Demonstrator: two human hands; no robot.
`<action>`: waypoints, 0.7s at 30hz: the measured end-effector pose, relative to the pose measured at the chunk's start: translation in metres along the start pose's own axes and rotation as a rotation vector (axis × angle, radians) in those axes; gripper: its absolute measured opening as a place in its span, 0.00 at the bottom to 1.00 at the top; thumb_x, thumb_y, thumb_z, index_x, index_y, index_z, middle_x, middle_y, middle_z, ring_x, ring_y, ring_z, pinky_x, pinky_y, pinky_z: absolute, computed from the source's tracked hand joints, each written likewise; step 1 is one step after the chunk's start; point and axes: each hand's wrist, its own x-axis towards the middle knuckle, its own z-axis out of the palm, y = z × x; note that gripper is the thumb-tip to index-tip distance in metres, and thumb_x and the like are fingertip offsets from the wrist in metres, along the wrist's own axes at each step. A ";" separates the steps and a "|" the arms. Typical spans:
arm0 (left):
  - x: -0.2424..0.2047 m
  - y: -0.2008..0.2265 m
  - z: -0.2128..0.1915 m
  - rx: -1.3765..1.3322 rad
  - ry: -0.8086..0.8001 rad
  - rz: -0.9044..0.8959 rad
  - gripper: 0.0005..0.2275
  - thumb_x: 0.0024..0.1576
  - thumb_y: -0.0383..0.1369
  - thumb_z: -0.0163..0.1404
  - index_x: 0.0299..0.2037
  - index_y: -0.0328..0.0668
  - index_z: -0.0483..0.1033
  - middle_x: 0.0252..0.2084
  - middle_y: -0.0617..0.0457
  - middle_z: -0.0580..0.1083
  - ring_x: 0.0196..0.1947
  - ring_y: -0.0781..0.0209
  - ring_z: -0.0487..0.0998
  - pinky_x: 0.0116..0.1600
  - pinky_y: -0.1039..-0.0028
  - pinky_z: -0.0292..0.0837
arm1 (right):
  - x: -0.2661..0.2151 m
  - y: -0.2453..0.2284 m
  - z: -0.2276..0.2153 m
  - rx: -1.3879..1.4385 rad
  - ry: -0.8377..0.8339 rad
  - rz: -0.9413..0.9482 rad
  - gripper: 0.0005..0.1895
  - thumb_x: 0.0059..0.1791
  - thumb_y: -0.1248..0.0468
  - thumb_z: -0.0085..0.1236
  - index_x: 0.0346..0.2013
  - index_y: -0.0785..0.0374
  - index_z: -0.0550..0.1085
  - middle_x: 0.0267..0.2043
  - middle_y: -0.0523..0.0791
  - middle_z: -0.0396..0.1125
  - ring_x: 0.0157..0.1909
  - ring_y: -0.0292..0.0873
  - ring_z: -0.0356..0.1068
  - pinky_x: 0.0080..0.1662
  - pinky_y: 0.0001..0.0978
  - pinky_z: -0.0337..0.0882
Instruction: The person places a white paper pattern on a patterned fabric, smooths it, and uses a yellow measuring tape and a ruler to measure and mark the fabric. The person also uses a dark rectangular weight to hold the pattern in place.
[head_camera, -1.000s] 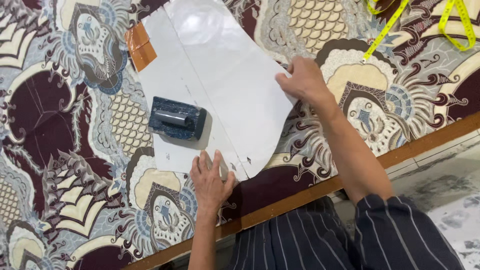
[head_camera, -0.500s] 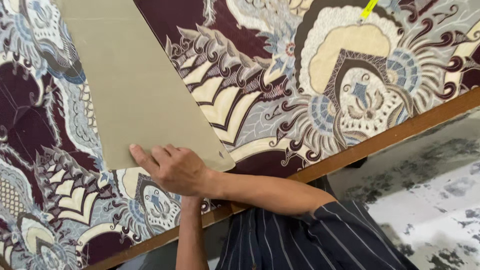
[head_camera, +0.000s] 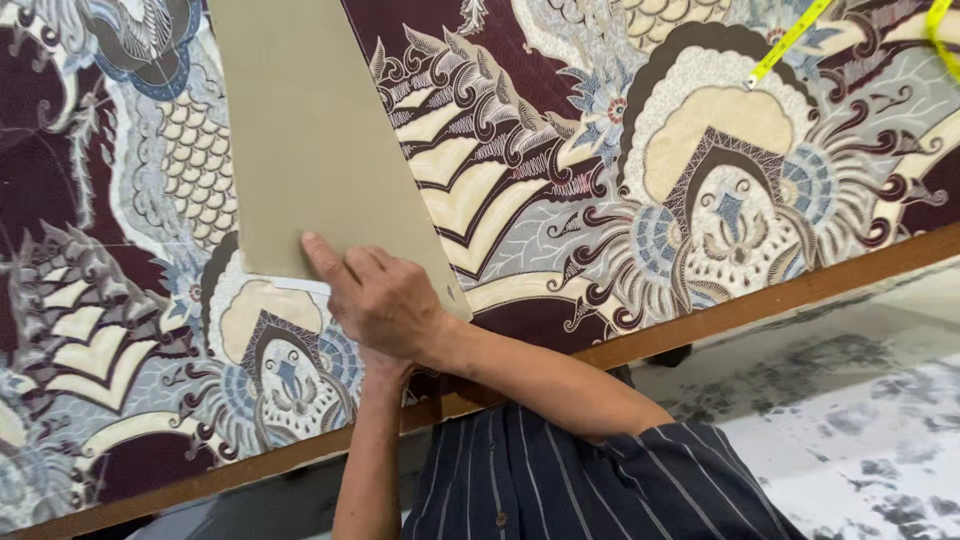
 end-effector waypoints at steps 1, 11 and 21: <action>0.001 0.000 -0.001 -0.008 0.057 0.096 0.18 0.61 0.40 0.53 0.58 0.41 0.69 0.52 0.50 0.70 0.54 0.51 0.72 0.55 0.59 0.66 | 0.001 0.002 0.001 0.016 0.013 -0.006 0.34 0.50 0.67 0.59 0.70 0.66 0.62 0.36 0.43 0.61 0.37 0.42 0.67 0.40 0.34 0.71; -0.040 -0.028 0.070 -0.122 -0.044 -0.073 0.20 0.64 0.43 0.51 0.61 0.42 0.64 0.56 0.48 0.64 0.56 0.45 0.67 0.57 0.53 0.63 | 0.001 -0.058 0.004 0.051 -0.108 -0.270 0.24 0.56 0.67 0.57 0.66 0.69 0.65 0.31 0.42 0.59 0.31 0.40 0.63 0.33 0.34 0.67; -0.006 0.014 0.004 -0.034 -0.213 0.078 0.32 0.58 0.52 0.49 0.67 0.42 0.56 0.65 0.40 0.54 0.63 0.31 0.54 0.60 0.37 0.51 | 0.102 -0.112 0.156 -0.203 -0.121 -0.187 0.08 0.49 0.67 0.52 0.38 0.71 0.73 0.36 0.52 0.67 0.34 0.46 0.70 0.31 0.37 0.73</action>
